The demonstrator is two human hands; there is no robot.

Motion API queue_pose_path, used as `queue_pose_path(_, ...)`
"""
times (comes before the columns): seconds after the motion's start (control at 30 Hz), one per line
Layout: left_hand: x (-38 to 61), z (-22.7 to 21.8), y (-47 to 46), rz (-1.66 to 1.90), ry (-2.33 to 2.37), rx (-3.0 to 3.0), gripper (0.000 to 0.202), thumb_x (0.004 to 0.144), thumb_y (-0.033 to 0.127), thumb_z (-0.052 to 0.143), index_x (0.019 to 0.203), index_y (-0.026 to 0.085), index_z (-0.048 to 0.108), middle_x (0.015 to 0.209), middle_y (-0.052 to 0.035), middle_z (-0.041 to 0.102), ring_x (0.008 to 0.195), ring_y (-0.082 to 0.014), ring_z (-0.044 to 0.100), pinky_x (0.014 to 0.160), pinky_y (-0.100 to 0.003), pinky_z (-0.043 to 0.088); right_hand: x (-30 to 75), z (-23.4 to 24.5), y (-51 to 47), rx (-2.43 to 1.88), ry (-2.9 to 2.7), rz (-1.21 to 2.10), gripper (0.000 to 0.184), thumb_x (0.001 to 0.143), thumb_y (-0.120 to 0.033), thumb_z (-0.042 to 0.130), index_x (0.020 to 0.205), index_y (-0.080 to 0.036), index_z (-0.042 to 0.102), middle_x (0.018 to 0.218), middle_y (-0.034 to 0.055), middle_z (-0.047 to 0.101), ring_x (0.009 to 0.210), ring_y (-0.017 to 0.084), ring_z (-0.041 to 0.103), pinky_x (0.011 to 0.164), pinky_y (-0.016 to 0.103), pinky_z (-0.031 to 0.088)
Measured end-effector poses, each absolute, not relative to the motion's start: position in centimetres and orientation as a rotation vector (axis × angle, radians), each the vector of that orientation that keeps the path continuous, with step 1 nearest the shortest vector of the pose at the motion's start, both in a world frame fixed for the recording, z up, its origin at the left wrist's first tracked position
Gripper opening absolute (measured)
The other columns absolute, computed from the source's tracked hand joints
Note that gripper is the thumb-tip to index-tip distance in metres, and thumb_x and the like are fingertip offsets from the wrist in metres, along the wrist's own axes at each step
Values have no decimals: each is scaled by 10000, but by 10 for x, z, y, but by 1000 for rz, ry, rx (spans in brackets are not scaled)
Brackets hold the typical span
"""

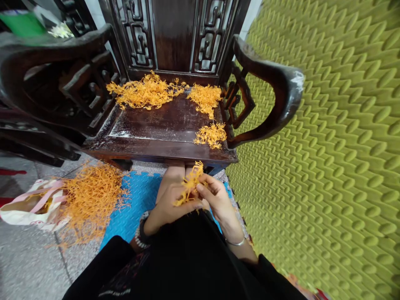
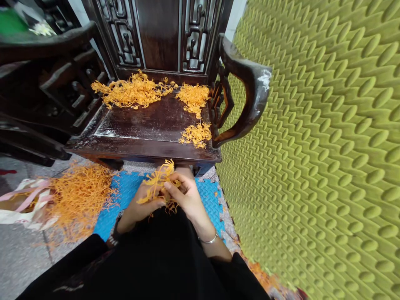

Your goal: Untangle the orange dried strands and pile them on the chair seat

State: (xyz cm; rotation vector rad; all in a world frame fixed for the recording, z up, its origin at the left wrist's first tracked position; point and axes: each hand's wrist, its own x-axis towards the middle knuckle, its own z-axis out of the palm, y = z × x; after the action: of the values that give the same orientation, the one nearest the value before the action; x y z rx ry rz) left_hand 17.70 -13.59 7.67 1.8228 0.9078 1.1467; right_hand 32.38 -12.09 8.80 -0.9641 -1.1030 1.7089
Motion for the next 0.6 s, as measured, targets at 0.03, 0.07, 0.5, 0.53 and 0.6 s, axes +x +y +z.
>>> queue_pose_path(0.03,179,76,-137,1199,993,1819,318,884,449,538,704,190,569,623,2,599,565,-144,553,558,-259,431,323,88,-121,-974,-1101,1682,275,714,-426,756,776,-202,610,707,-25,569,605,99,508,571,206,411)
queue_pose_path(0.07,181,76,-138,1247,1104,1804,291,890,433,535,731,193,575,634,-1,604,573,-150,561,561,-262,437,322,88,-121,-990,-1095,1647,277,713,-417,761,776,-203,597,705,-29,561,604,96,501,568,203,405)
queue_pose_path(0.5,186,61,-135,1512,1270,1880,212,928,172,463,965,208,668,858,-85,709,777,-220,646,737,-353,486,333,92,-118,-949,-1566,1499,258,848,-413,603,751,-176,576,696,-3,521,625,118,432,586,247,347)
queue_pose_path(0.53,188,58,-136,1571,1270,1877,197,922,188,481,953,212,674,849,-87,707,782,-228,644,744,-365,485,332,94,-117,-945,-1604,1457,262,853,-406,595,729,-178,565,678,-6,504,614,118,418,572,248,333)
queue_pose_path(0.6,192,55,-136,1698,1263,1803,154,905,258,531,908,220,681,842,-85,706,817,-243,644,772,-390,485,329,98,-118,-919,-1649,1385,270,862,-384,580,685,-184,537,635,-17,454,584,114,380,538,249,292)
